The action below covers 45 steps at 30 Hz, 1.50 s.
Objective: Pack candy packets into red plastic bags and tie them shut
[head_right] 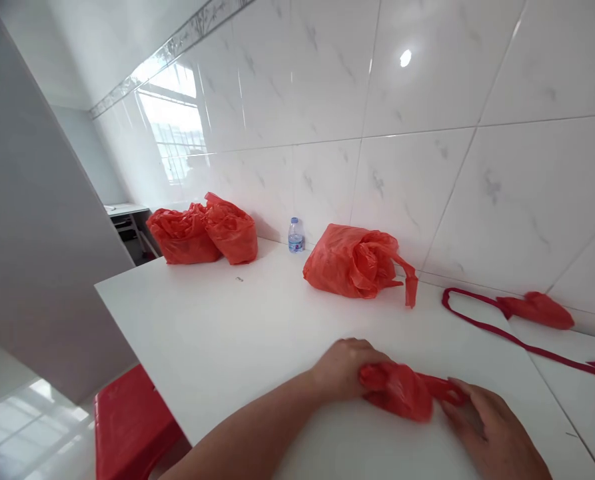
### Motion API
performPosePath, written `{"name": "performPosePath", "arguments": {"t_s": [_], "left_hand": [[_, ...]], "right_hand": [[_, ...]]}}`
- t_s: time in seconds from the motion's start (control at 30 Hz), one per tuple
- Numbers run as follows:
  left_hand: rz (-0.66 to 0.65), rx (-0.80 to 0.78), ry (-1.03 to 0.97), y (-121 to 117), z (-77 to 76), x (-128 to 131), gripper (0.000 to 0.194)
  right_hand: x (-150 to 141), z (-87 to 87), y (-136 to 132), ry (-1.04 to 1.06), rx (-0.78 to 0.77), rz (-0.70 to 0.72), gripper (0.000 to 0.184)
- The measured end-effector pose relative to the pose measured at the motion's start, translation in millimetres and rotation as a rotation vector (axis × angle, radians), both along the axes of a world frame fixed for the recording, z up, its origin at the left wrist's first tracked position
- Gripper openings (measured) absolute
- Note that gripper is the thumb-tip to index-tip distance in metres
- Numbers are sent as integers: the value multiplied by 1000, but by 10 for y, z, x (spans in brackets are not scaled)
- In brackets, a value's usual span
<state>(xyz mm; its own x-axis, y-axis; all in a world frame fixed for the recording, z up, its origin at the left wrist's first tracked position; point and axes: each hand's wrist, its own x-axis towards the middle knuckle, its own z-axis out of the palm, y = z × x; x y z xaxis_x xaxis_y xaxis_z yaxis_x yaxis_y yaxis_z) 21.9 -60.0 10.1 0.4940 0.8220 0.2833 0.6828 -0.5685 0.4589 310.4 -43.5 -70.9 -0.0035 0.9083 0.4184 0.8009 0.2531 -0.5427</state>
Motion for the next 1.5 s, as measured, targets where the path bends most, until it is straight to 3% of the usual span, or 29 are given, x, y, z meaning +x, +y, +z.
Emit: {"name": "performPosePath", "arguments": {"t_s": [0.1,0.43,0.6,0.7,0.93,1.03,1.1,1.2,1.3,1.5], "left_hand": [[331,-10,-79,151,48,-308,33],[1069,58,-108,400,-46,-1522,40],[1257,50,-101,429,-37,-1943,39],[1325,45,-86,469,-1,-2136,40],[1398,20,15,563,7,-2366,60],[1409,188,93,523,1,-2272,70],[1326,383,184,480,-2,-2134,72],[1108,592,335,448,-24,-1885,67],[959,672,362,501,-55,-1686,68],[840,720,290,800,-79,-1425,76]], "right_hand": [[-29,10,-14,-17,-73,49,44],[-138,41,-56,-140,-18,68,34],[-297,133,-157,-297,59,56,38],[-395,188,-173,-369,28,47,45],[-664,372,219,-380,-197,-46,57],[-826,429,453,-357,-152,-166,56],[-940,457,579,-321,-94,-220,50],[-1126,490,714,-251,-10,-196,39],[-1336,517,802,-163,81,-118,41],[-1668,614,986,134,234,-83,44]]}}
